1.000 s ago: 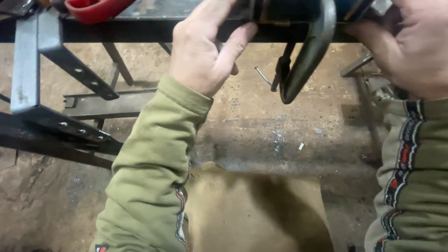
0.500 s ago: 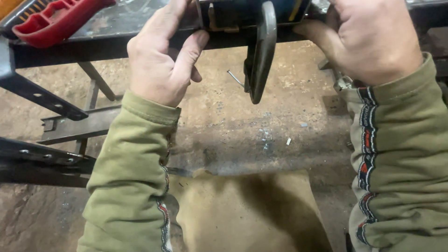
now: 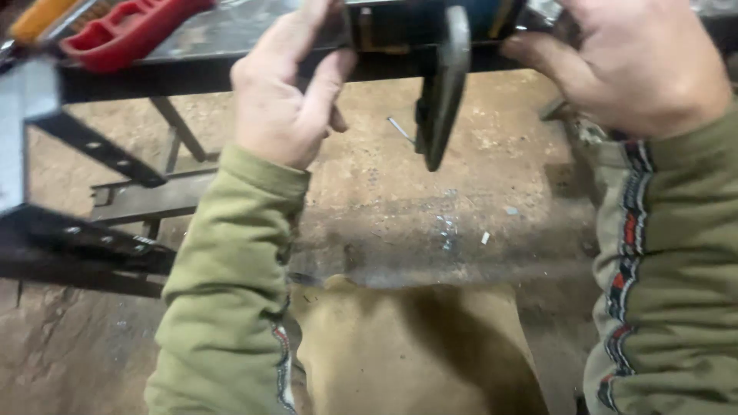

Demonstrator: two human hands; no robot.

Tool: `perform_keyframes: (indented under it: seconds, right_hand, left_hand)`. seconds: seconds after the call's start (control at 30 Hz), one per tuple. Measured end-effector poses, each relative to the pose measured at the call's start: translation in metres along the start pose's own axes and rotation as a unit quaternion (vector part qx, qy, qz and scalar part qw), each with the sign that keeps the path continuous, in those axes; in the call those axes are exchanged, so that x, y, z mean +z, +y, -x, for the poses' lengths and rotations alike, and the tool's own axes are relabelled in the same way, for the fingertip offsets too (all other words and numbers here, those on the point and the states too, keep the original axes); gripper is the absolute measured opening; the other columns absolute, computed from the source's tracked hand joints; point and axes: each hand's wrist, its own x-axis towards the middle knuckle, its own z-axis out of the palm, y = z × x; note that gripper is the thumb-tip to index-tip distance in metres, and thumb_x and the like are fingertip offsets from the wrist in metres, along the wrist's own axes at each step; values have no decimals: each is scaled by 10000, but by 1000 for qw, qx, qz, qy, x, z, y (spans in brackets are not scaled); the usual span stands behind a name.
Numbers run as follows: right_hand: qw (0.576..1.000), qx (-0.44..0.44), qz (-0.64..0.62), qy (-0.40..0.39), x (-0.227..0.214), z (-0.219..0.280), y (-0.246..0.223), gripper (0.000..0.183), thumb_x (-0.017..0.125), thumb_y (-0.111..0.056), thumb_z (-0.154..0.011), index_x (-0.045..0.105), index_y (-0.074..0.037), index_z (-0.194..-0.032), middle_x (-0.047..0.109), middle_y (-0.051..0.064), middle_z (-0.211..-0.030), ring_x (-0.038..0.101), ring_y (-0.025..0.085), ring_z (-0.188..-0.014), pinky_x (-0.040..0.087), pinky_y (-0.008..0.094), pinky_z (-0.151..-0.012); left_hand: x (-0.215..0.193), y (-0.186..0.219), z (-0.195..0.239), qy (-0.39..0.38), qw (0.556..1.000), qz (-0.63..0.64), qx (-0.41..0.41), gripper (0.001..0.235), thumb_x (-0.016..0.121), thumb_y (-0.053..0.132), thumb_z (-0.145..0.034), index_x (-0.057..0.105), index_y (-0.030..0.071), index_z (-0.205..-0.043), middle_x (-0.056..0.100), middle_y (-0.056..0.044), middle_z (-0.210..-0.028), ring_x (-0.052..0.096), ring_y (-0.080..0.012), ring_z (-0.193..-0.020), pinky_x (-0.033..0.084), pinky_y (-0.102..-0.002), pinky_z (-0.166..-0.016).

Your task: The person positions a small steel plate against a metal frame on the workbench, aligns it with adjacent pieces, and secures it using a clamp, tightening the clamp by hand. They then put on work gloves and pick up a hand tool while holding the clamped assembly.

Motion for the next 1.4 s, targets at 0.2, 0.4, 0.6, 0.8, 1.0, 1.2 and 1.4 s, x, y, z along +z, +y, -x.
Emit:
perform_keyframes:
  seconds: [0.2, 0.4, 0.6, 0.8, 1.0, 1.2, 1.4]
  right_hand:
    - [995, -72, 45, 44, -8, -10, -18, 326, 827, -98, -967, 693, 21, -1239, 692, 179, -881, 664, 281, -693, 529, 395, -644]
    - [997, 13, -57, -42, -9, -16, -30, 361, 672, 1, -1022, 579, 39, -1368, 697, 195, -929, 683, 246, -718, 545, 372, -604]
    - [994, -78, -76, -4, 2, -6, -8, 273, 639, 2, -1099, 566, 82, -1350, 696, 211, -1010, 714, 257, -891, 589, 337, -740]
    - [994, -66, -83, 20, 10, 1, -3, 226, 663, 31, -1088, 600, 88, -1297, 703, 188, -989, 718, 231, -929, 584, 317, -747]
    - [994, -99, -33, 44, 4, 0, -4, 236, 709, -17, -1034, 673, 62, -1254, 732, 133, -962, 704, 175, -838, 550, 279, -687]
    - [998, -43, -2, 42, -4, -2, -16, 249, 812, -62, -1019, 712, 37, -1225, 721, 150, -916, 679, 197, -707, 526, 312, -591]
    - [997, 75, -1, -27, 12, 7, 2, 196, 687, -179, -1042, 754, -4, -1097, 711, 163, -784, 647, 251, -602, 488, 374, -528]
  left_hand:
    - [1, 3, -1, 7, 1000, -17, -2, 455, 676, -20, -1133, 504, 143, -1521, 695, -74, -1355, 737, -70, -709, 603, -209, -613]
    - [0, 9, -3, 13, 1000, -5, 1, 454, 665, 6, -1098, 508, 120, -1509, 679, -78, -1359, 754, -96, -847, 599, -230, -657]
    - [0, 16, -6, 11, 1000, -4, -11, 418, 661, 2, -1073, 538, 107, -1459, 689, -73, -1316, 752, -99, -832, 586, -236, -625]
    - [1, 5, -1, 11, 1000, -16, 4, 357, 682, 8, -1132, 553, 90, -1455, 716, -61, -1307, 768, -78, -765, 602, -224, -625]
    - [0, 19, -8, 10, 1000, -11, -12, 375, 640, -18, -1073, 553, 60, -1429, 703, -78, -1294, 749, -94, -792, 617, -220, -576]
    - [-1, 4, -1, 1, 1000, -11, 1, 344, 648, -17, -1154, 540, 58, -1471, 710, -78, -1336, 761, -93, -780, 594, -218, -611]
    - [-1, 2, 1, -3, 999, -37, -7, 245, 681, 23, -1179, 609, 48, -1412, 717, -104, -1171, 727, -106, -679, 572, -224, -582]
